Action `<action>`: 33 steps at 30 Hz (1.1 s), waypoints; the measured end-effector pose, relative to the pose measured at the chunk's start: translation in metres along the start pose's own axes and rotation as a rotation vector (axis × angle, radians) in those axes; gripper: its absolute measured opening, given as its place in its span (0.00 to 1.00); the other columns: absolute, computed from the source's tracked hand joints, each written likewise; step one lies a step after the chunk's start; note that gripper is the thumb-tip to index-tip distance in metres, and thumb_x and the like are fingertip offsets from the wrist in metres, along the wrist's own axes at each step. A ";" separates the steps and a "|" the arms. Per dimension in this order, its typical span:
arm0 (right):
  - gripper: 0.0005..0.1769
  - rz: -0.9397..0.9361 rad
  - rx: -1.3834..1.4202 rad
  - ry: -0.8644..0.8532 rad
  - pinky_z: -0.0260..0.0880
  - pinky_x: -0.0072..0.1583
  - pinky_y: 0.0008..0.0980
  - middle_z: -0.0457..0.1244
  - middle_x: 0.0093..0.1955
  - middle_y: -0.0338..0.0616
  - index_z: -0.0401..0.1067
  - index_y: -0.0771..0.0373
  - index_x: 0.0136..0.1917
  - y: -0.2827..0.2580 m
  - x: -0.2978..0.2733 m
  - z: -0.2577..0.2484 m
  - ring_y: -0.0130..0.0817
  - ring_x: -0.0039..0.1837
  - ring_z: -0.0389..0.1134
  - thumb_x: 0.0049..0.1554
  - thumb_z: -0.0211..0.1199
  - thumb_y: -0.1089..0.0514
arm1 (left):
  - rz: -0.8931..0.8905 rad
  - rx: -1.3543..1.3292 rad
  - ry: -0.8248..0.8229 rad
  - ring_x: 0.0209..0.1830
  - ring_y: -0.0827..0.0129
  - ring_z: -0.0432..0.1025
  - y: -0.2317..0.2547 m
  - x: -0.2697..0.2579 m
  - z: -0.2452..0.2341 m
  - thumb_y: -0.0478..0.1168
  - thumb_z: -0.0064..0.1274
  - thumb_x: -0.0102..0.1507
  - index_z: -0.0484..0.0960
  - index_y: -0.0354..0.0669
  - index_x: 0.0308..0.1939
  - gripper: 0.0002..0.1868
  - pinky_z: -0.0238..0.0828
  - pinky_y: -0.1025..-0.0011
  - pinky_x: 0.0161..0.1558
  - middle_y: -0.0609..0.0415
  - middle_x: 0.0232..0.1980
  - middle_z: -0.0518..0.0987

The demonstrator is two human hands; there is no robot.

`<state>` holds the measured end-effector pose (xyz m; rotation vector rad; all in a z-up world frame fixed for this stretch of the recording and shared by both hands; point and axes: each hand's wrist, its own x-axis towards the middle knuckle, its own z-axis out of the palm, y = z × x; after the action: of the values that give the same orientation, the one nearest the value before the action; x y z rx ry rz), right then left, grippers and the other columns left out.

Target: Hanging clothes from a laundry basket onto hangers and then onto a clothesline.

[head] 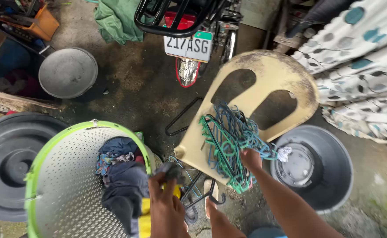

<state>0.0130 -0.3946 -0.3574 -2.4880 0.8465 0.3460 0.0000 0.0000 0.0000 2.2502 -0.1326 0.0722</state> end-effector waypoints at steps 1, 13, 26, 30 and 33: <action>0.19 -0.004 -0.002 -0.013 0.72 0.57 0.50 0.73 0.48 0.52 0.81 0.53 0.47 -0.004 -0.001 0.003 0.52 0.53 0.74 0.59 0.63 0.38 | -0.011 0.007 0.001 0.57 0.38 0.71 -0.003 0.000 0.010 0.18 0.43 0.46 0.79 0.32 0.58 0.35 0.72 0.56 0.51 0.32 0.56 0.69; 0.15 0.082 -0.209 0.125 0.71 0.52 0.55 0.65 0.57 0.59 0.73 0.66 0.52 -0.015 -0.002 0.012 0.59 0.54 0.71 0.57 0.62 0.53 | 0.040 0.387 0.106 0.49 0.47 0.66 0.006 0.037 0.024 0.24 0.55 0.39 0.86 0.40 0.36 0.22 0.67 0.55 0.47 0.42 0.49 0.71; 0.06 -1.116 0.264 0.513 0.66 0.40 0.34 0.68 0.40 0.47 0.76 0.64 0.51 -0.229 -0.180 -0.303 0.36 0.36 0.67 0.59 0.65 0.65 | -0.068 0.342 0.197 0.56 0.49 0.69 0.017 0.048 -0.113 0.26 0.50 0.52 0.83 0.37 0.52 0.24 0.64 0.52 0.56 0.44 0.54 0.77; 0.08 -1.460 0.170 0.596 0.67 0.45 0.41 0.67 0.41 0.43 0.76 0.62 0.51 -0.300 -0.209 -0.320 0.43 0.41 0.67 0.56 0.66 0.67 | 0.131 0.392 0.235 0.58 0.47 0.72 0.047 0.027 -0.146 0.28 0.49 0.55 0.83 0.39 0.50 0.19 0.68 0.52 0.61 0.43 0.54 0.78; 0.08 -1.655 0.113 0.819 0.65 0.47 0.42 0.64 0.37 0.44 0.76 0.59 0.47 -0.358 -0.241 -0.326 0.47 0.40 0.66 0.53 0.69 0.62 | 0.344 0.471 0.249 0.52 0.45 0.73 0.081 0.013 -0.176 0.35 0.55 0.52 0.81 0.37 0.46 0.18 0.65 0.47 0.57 0.41 0.49 0.78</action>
<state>0.0760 -0.1960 0.1417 -2.2770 -1.0557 -1.2331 0.0016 0.0850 0.1745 2.6358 -0.4013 0.6218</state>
